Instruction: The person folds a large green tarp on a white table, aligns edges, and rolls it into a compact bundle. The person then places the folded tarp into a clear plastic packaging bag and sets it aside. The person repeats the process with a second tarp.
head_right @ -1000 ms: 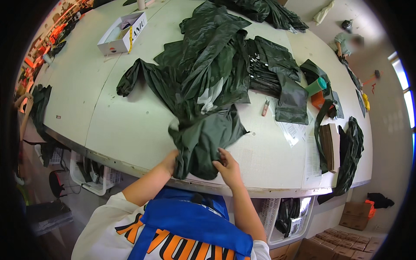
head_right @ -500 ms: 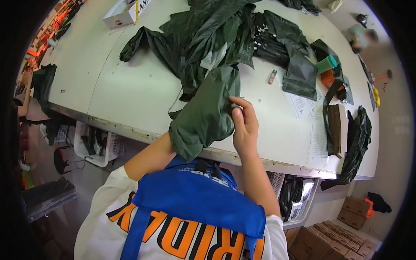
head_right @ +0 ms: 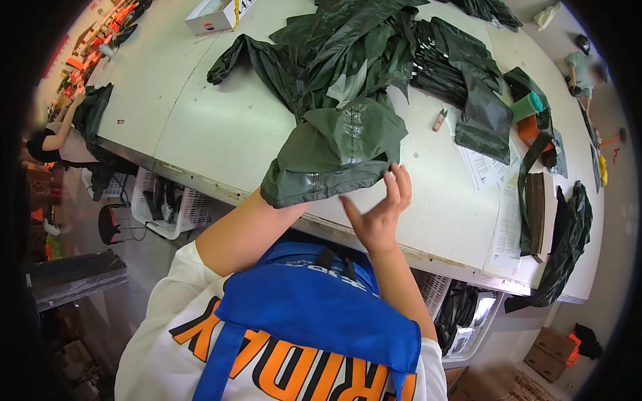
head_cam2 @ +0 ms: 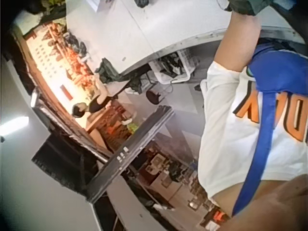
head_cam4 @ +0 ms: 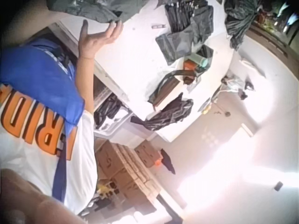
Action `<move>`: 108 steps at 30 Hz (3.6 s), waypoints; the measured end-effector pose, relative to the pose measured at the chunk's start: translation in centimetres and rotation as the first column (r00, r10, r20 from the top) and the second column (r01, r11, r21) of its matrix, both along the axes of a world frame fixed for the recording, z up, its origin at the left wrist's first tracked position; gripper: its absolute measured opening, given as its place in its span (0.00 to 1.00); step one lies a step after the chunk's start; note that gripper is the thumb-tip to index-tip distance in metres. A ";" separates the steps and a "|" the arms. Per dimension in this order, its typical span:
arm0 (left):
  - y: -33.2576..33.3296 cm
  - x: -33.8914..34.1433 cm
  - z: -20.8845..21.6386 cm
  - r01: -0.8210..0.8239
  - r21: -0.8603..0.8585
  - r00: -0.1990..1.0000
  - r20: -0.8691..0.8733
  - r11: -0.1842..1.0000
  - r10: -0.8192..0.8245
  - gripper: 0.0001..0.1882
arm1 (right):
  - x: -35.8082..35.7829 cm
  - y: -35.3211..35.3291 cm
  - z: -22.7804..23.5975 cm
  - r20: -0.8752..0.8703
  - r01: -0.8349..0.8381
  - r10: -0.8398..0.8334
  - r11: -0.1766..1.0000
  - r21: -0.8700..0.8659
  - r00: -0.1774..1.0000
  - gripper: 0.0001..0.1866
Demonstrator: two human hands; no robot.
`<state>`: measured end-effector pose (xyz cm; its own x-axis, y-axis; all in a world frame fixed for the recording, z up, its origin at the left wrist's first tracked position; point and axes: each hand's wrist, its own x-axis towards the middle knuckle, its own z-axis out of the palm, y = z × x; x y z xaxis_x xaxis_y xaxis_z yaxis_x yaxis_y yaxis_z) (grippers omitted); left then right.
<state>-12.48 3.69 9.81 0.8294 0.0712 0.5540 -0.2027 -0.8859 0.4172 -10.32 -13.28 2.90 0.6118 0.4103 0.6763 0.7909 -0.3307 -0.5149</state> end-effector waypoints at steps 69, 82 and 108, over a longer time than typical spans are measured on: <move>2.3 -11.3 -14.2 -0.395 -0.110 0.598 -0.784 0.912 0.164 0.18 | 19.9 -8.7 -6.6 -0.520 -0.412 -0.096 0.497 -0.764 0.849 0.15; -2.4 -14.0 -16.3 -0.626 -0.722 0.683 -0.690 -0.295 0.239 0.36 | 4.3 -10.1 -6.2 -0.478 -0.632 0.443 0.322 -0.704 0.758 0.44; -5.1 -2.0 -15.4 -0.310 -0.302 0.594 -0.802 0.902 -0.064 0.21 | 15.8 7.4 -8.5 -0.588 -0.333 0.229 0.940 -0.073 0.776 0.13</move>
<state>-14.45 -1.41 -5.64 0.8822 0.2478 -0.4004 0.4635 -0.6076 0.6450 5.51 -5.83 -5.63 0.7002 0.6969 0.1551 0.4480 -0.2597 -0.8555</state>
